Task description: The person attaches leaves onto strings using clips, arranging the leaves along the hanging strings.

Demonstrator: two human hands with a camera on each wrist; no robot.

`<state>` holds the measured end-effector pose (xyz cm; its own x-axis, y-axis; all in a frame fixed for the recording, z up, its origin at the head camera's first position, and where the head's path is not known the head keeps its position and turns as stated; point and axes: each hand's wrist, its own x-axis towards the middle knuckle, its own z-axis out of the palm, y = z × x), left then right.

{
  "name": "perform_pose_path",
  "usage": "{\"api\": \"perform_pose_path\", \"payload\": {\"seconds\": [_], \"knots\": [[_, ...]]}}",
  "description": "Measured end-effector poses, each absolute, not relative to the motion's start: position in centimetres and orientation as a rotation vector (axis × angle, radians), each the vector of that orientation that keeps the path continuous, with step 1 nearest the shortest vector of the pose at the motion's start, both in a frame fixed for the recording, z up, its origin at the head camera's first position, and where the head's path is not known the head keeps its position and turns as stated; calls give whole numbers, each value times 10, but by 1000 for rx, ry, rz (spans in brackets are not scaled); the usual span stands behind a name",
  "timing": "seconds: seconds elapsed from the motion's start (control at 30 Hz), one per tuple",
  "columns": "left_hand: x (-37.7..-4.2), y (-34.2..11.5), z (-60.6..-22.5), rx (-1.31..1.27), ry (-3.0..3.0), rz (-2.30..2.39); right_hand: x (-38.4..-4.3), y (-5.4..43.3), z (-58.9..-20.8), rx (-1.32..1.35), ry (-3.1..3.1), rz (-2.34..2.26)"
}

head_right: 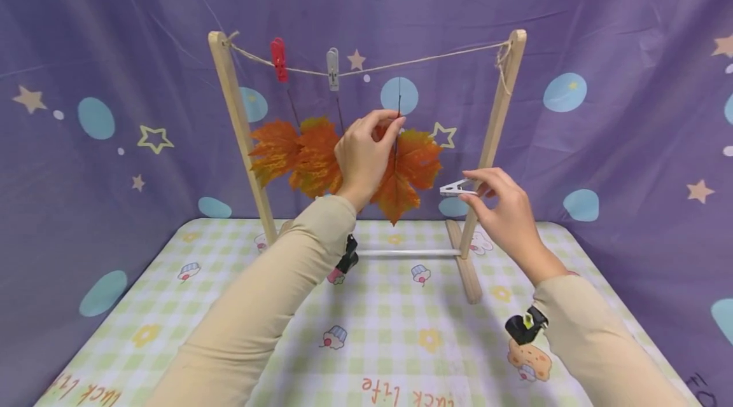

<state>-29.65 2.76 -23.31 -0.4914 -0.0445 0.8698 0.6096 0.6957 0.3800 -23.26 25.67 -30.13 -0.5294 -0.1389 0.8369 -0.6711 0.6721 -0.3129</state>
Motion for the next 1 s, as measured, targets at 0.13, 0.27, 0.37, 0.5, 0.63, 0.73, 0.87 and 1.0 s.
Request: {"api": "perform_pose_path", "payload": {"seconds": [0.13,0.27,0.37,0.5,0.63,0.73,0.87,1.0], "knots": [[-298,28,-233,-440,-1949,-852,-233,250,-290,607,-2027,815],[-299,27,-233,-443,-1958,-855,-232,244,-280,601,-2013,831],[-300,27,-233,-443,-1962,-859,-233,241,-274,606,-2005,850],[-301,27,-234,-435,-1970,-881,-235,238,-267,577,-2006,877],[-301,27,-234,-425,-1977,-906,-235,235,-261,531,-2014,898],[-302,28,-234,-419,-1983,-908,-236,233,-256,505,-2021,914],[-302,28,-233,-417,-1994,-906,-238,230,-247,486,-2021,937],[-302,29,-233,-422,-1998,-913,-241,227,-236,473,-2022,960]]}}
